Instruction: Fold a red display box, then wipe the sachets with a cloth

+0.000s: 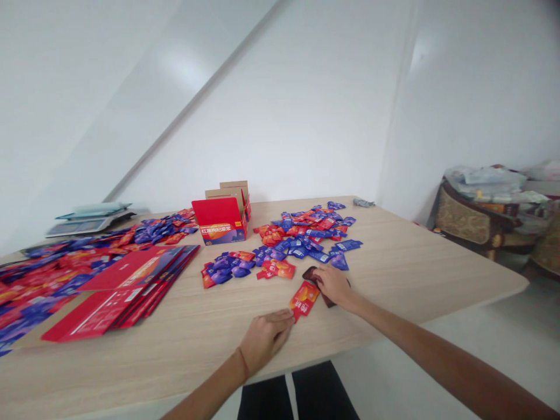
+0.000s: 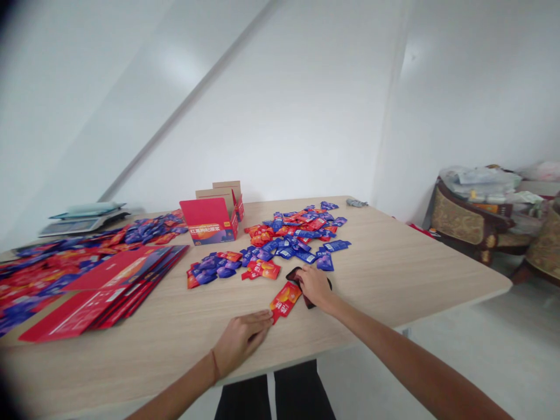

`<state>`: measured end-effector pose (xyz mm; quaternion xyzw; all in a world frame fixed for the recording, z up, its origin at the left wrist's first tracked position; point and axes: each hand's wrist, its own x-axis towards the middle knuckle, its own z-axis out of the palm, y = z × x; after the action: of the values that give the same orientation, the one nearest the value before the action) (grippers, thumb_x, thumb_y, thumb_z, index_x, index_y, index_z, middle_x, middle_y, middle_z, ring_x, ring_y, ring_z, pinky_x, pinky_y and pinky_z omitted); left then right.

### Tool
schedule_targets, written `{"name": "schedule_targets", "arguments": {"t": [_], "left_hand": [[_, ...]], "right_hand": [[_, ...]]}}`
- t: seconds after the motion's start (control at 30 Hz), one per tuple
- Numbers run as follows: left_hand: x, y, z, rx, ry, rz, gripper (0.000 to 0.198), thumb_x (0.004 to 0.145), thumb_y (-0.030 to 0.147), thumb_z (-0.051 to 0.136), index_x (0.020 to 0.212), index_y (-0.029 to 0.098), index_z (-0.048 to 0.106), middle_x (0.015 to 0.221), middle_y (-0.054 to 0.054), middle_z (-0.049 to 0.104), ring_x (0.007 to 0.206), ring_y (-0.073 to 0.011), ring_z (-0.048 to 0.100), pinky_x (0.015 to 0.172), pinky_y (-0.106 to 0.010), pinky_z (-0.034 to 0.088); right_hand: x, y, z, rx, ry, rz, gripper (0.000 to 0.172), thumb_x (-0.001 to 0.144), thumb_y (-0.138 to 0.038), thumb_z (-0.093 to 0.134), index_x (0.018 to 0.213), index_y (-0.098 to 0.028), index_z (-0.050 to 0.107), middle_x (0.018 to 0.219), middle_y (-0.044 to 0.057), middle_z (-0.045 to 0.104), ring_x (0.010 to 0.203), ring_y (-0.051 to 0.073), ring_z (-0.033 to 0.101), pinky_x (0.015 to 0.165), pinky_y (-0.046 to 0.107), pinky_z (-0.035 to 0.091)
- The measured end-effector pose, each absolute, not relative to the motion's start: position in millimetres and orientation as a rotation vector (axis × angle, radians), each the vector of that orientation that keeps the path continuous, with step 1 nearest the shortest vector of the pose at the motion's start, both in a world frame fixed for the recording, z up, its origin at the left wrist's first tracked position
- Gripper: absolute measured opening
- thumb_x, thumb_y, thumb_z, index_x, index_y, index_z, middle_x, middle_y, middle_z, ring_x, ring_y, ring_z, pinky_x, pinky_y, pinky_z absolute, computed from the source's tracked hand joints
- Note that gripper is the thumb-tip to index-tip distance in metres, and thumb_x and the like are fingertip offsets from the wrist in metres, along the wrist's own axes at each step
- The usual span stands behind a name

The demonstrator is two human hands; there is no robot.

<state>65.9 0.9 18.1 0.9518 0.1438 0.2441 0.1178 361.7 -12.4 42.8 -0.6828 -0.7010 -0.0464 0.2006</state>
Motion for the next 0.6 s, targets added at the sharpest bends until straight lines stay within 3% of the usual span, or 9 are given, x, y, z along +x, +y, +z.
{"name": "schedule_targets", "arguments": {"t": [0.3,0.47,0.6], "left_hand": [[66,1,20,2.816,0.426,0.68,0.033,0.104,0.02,0.05,0.128,0.025,0.072,0.135,-0.003,0.071,0.129,-0.0192,0.065,0.115,-0.035,0.051],[66,1,22,2.891,0.429,0.704,0.031,0.105,0.021,0.048,0.126,0.026,0.071,0.133,-0.003,0.072,0.122,-0.0186,0.069,0.109,-0.033,0.055],[74,0,39,3.067,0.379,0.616,0.033,0.105,0.022,0.047,0.132,0.026,0.066,0.132,-0.007,0.071,0.12,-0.0231,0.068,0.105,-0.04,0.057]], "right_hand": [[404,-31,40,-1.88,-1.623,-0.169,0.022,0.094,-0.024,0.057,0.108,-0.026,0.074,0.112,0.005,0.073,0.103,0.022,0.066,0.088,0.031,0.047],[459,-64,20,-1.845,-1.647,-0.203,0.021,0.094,-0.025,0.055,0.102,-0.025,0.074,0.105,0.005,0.072,0.098,0.022,0.066,0.086,0.032,0.048],[485,-85,-1,-1.79,-1.679,-0.238,0.022,0.096,-0.026,0.052,0.104,-0.025,0.073,0.109,0.006,0.072,0.1,0.023,0.066,0.09,0.035,0.05]]}}
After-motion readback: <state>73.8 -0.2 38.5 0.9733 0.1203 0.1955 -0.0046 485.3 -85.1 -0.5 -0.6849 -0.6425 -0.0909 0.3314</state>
